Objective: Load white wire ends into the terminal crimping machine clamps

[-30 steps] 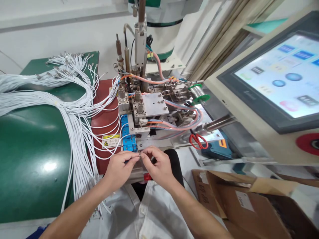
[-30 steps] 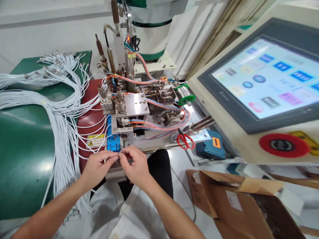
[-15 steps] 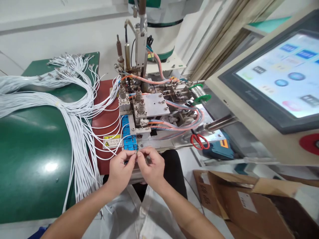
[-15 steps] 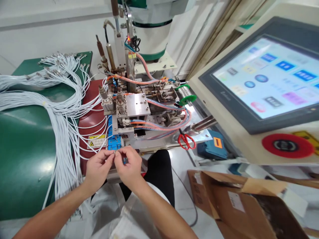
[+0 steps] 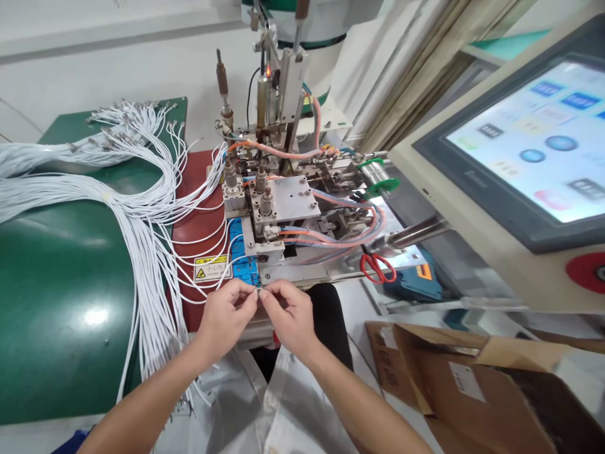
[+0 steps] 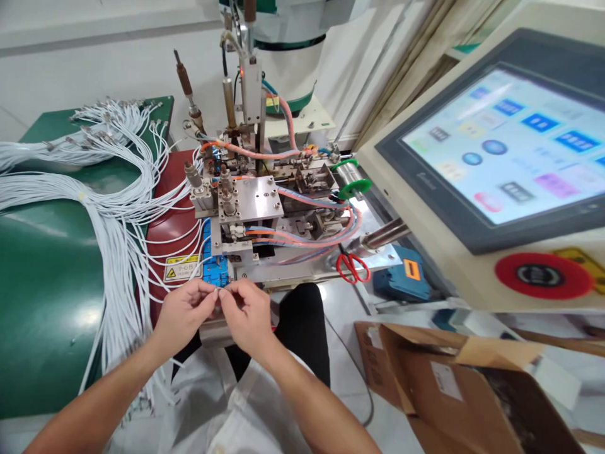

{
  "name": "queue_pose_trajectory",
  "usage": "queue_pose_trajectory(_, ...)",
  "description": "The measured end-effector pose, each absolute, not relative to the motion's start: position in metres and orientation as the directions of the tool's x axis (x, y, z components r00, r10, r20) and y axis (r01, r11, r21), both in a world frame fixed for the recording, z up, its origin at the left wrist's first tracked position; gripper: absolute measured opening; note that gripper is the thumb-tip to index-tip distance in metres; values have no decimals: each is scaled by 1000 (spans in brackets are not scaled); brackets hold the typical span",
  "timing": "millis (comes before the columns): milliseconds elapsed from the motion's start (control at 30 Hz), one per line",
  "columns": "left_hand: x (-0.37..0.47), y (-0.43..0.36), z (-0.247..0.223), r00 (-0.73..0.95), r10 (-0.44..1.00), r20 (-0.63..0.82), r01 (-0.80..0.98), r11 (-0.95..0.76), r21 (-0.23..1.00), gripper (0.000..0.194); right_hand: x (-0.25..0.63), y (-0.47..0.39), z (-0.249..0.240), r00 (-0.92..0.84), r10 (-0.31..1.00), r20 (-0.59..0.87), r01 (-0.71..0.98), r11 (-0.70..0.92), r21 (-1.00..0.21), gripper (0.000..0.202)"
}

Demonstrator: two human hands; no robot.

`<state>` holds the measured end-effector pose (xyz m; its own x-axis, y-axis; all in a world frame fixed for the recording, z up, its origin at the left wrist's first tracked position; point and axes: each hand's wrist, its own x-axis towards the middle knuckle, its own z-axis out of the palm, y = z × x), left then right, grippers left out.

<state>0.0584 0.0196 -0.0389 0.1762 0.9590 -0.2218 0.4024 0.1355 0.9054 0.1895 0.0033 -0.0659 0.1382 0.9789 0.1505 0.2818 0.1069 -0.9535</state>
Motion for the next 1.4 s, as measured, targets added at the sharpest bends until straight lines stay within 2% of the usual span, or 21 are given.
queue_pose_trajectory(133, 59, 19, -43, 151, 955, -256, 356, 189, 915, 14, 184, -3, -76, 147, 976, 161, 256, 120, -959, 19)
queue_pose_trajectory(233, 58, 19, -46, 155, 948, -279, 366, 208, 907, 14, 189, 1, -77, 190, 980, 59, 157, 29, -987, 12)
queue_pose_trajectory(333, 58, 19, -46, 187, 944, -272, 381, 186, 906, 12, 191, 9, -74, 143, 988, -63, 24, -67, -997, 12)
queue_pose_trajectory(467, 58, 19, -45, 193, 941, -279, 393, 186, 900, 11, 189, 12, -73, 122, 988, -96, 13, -99, -995, 13)
queue_pose_trajectory(567, 59, 18, -46, 188, 940, -285, 394, 194, 898, 13, 189, 9, -75, 154, 987, 51, 163, 26, -986, 12)
queue_pose_trajectory(700, 56, 18, -50, 213, 950, -229, 447, 114, 887, 16, 192, 7, -78, 111, 924, 366, 485, 271, -832, 11)
queue_pose_trajectory(767, 52, 20, -49, 241, 956, -170, 539, 14, 842, 18, 194, 9, -80, 87, 918, 388, 513, 292, -807, 11)
queue_pose_trajectory(900, 40, 28, -44, 335, 942, -30, 714, -233, 660, 19, 197, 17, -85, 154, 962, 224, 439, 136, -888, 15)
queue_pose_trajectory(1000, 32, 33, -46, 384, 923, 33, 756, -335, 563, 19, 198, 22, -91, 148, 981, 126, 412, 55, -910, 15)
queue_pose_trajectory(1200, 28, 35, -59, 400, 911, 96, 777, -393, 492, 21, 199, 27, -98, 89, 994, 66, 441, 20, -897, 13)
queue_pose_trajectory(1400, 31, 35, -57, 418, 907, 54, 813, -401, 422, 24, 205, 33, -99, -14, 996, -86, 400, -74, -914, 15)
